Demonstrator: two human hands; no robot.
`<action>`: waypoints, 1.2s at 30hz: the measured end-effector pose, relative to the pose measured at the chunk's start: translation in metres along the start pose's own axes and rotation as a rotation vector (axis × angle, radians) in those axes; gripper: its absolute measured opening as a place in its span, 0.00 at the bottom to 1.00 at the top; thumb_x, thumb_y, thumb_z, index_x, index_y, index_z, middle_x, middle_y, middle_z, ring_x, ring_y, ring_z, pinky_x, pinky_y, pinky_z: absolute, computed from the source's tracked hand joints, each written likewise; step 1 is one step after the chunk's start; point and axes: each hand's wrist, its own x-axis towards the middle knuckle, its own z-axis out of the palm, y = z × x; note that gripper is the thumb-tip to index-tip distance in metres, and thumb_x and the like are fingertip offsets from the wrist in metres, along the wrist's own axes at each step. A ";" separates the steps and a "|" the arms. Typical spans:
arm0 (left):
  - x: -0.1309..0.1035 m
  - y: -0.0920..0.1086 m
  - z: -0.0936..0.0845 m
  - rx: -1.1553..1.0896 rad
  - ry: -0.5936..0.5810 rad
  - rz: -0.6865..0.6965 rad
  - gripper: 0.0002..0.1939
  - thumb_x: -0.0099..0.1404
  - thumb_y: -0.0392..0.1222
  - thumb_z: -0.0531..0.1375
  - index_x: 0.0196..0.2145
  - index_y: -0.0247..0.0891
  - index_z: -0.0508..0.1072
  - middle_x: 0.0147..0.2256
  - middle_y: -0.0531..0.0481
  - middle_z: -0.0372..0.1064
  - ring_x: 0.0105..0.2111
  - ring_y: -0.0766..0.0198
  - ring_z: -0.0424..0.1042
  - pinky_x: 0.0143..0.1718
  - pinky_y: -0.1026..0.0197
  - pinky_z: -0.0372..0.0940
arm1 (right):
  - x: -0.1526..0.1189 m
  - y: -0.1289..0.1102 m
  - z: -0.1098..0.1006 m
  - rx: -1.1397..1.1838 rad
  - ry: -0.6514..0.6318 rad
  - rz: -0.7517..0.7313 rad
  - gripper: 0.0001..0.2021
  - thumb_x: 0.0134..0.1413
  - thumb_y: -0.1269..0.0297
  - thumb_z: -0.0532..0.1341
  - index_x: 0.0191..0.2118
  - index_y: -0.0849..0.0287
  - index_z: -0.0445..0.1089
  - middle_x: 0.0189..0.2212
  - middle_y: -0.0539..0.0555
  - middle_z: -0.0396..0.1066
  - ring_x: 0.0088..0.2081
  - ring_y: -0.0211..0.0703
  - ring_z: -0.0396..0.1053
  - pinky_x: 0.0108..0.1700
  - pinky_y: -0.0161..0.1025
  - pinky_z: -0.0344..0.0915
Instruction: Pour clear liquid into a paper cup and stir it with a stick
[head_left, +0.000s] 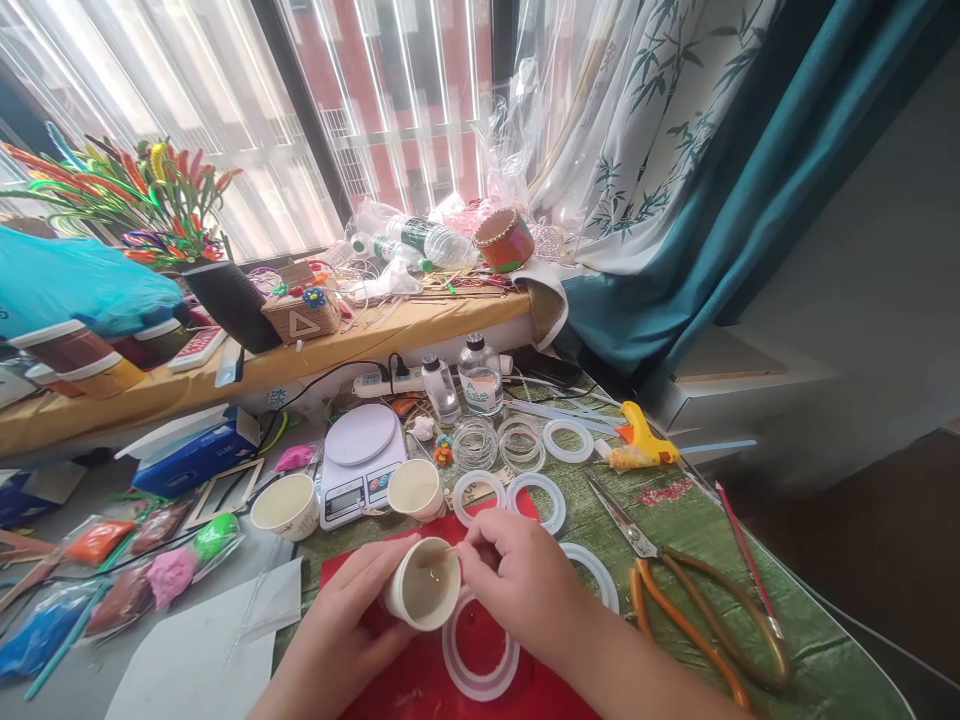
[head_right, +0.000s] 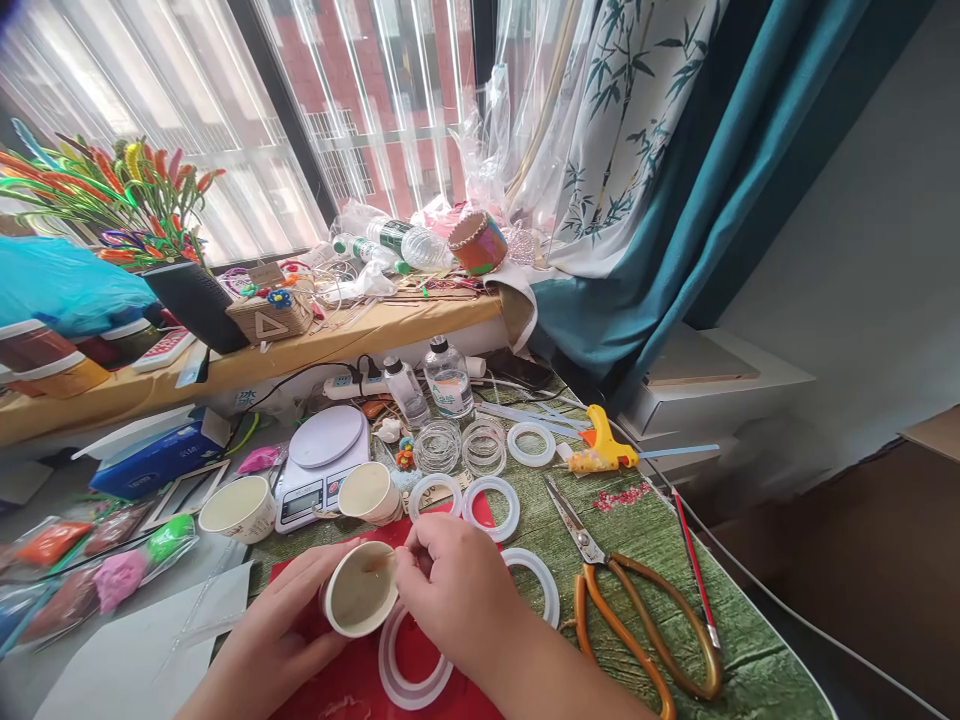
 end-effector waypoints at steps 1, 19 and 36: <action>0.000 0.000 0.000 -0.002 0.001 0.005 0.28 0.70 0.46 0.69 0.66 0.54 0.73 0.59 0.45 0.80 0.56 0.50 0.82 0.56 0.57 0.78 | 0.000 0.000 0.000 -0.004 -0.004 0.006 0.13 0.59 0.68 0.62 0.25 0.55 0.61 0.23 0.45 0.63 0.27 0.38 0.59 0.30 0.36 0.53; 0.000 -0.001 0.000 -0.003 0.006 -0.005 0.29 0.69 0.46 0.68 0.66 0.53 0.74 0.59 0.45 0.80 0.56 0.50 0.82 0.56 0.57 0.78 | 0.000 0.000 0.001 -0.026 -0.026 -0.016 0.11 0.60 0.68 0.61 0.27 0.54 0.62 0.24 0.46 0.65 0.28 0.39 0.61 0.31 0.36 0.55; 0.000 0.000 0.000 0.001 -0.004 0.004 0.30 0.70 0.44 0.69 0.67 0.55 0.71 0.60 0.47 0.79 0.57 0.52 0.81 0.57 0.59 0.77 | -0.002 -0.001 -0.001 -0.047 -0.045 -0.040 0.12 0.61 0.69 0.61 0.26 0.55 0.61 0.24 0.46 0.63 0.28 0.39 0.61 0.31 0.37 0.53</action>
